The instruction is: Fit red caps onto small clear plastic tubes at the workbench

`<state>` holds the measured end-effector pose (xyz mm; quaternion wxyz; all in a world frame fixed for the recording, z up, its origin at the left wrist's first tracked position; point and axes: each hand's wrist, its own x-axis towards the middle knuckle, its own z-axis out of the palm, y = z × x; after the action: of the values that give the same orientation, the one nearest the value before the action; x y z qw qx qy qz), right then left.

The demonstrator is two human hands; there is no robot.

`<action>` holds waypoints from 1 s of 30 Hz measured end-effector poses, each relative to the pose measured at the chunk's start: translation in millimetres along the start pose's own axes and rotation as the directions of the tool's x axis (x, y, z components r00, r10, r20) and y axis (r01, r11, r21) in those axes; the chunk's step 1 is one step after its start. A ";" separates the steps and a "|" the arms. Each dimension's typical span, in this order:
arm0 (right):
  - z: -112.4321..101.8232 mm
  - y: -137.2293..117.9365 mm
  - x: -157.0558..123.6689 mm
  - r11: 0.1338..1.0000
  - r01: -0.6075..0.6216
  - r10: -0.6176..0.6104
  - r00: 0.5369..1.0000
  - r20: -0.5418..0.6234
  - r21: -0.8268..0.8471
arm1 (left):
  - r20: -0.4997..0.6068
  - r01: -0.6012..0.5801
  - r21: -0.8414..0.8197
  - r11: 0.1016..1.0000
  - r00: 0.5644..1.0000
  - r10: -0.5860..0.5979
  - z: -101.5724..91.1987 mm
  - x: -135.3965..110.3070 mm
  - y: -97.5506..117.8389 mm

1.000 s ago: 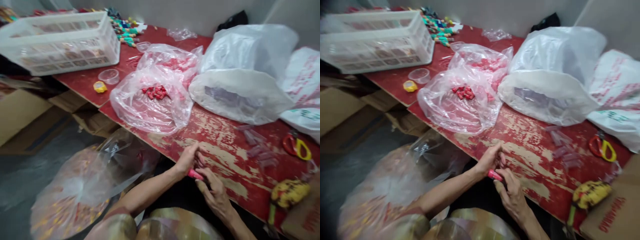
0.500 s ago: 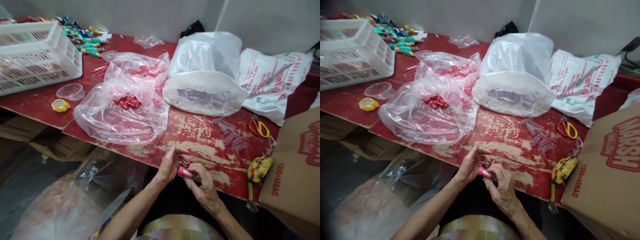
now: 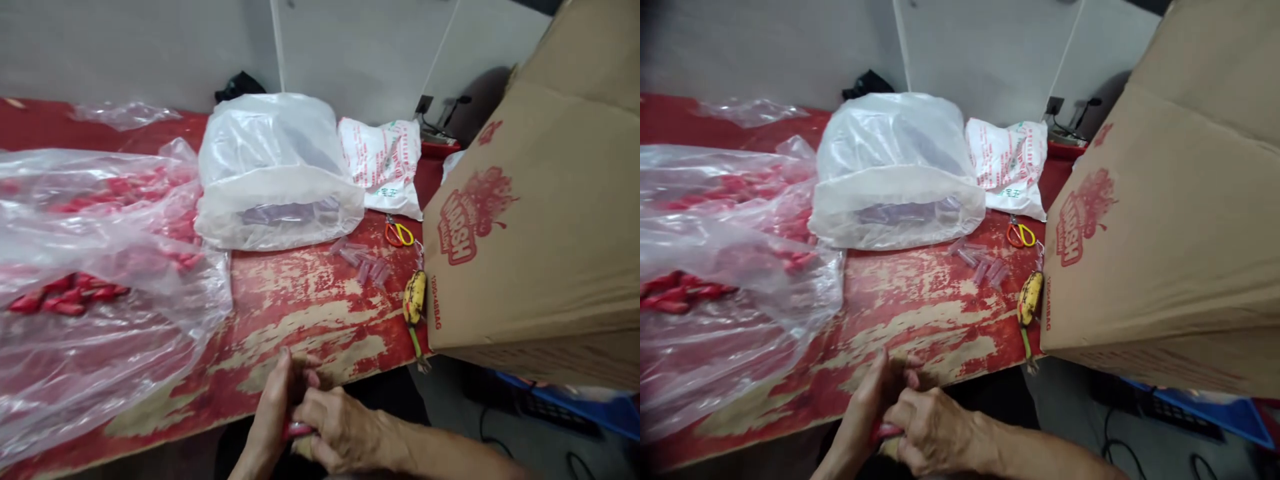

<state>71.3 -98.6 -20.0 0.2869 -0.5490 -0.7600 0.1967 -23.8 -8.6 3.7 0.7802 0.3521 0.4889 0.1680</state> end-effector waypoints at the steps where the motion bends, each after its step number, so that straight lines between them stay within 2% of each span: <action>1: 4.2 0.6 -2.0 1.000 -0.013 0.013 1.000 -0.024 -0.009 | 0.011 -0.011 0.010 1.000 1.000 0.011 0.7 0.6 -1.6; 4: 12.5 3.8 -2.9 0.999 -0.029 0.028 0.998 -0.064 -0.017 | 0.063 -0.024 0.022 0.999 0.998 0.022 0.0 5.6 -5.6; 6: 10.0 6.0 1.4 0.999 -0.035 0.034 0.996 -0.078 -0.014 | 0.067 -0.037 0.024 0.999 0.997 0.035 -1.9 10.3 -5.4; 9: -5.9 3.5 10.7 0.999 -0.021 0.023 0.998 -0.059 0.034 | 0.034 -0.119 -0.048 0.992 0.992 0.121 -5.9 12.8 -0.4; 12: -23.2 -3.9 14.9 0.997 -0.022 0.026 0.998 -0.065 0.067 | -0.013 -0.269 -0.072 0.961 0.963 0.268 -13.0 4.6 4.0; 15: -28.8 -0.2 13.6 0.994 -0.044 0.060 0.983 -0.171 0.095 | 0.043 -0.427 0.165 0.889 0.904 0.426 -24.1 -8.4 2.9; 17: -24.1 10.3 12.4 0.995 -0.012 0.029 0.983 -0.181 0.096 | 0.131 -0.441 0.312 0.841 0.897 0.422 -32.1 -16.4 -1.2; 18: -20.1 16.2 11.7 0.996 0.018 -0.005 0.987 -0.160 0.083 | 0.151 -0.429 0.334 0.839 0.903 0.401 -35.7 -20.0 -4.0; 20: -11.9 26.6 9.8 0.997 0.078 -0.073 0.987 -0.140 0.029 | 0.144 -0.389 0.278 0.879 0.921 0.362 -42.0 -26.4 -9.9; 24: -6.0 37.8 9.2 0.990 0.135 -0.141 0.980 -0.140 -0.052 | 0.037 -0.361 0.071 0.930 0.932 0.359 -53.3 -33.7 -20.0; 30: 1.2 32.4 28.4 0.997 0.074 -0.073 0.997 -0.015 0.026 | -0.108 -0.374 -0.093 0.923 0.925 0.364 -69.8 -37.6 -34.7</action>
<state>87.3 -61.3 -34.6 0.3064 -0.5181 -0.7750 0.1925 -105.7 -28.6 -16.0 0.7306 0.3858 0.4379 0.3545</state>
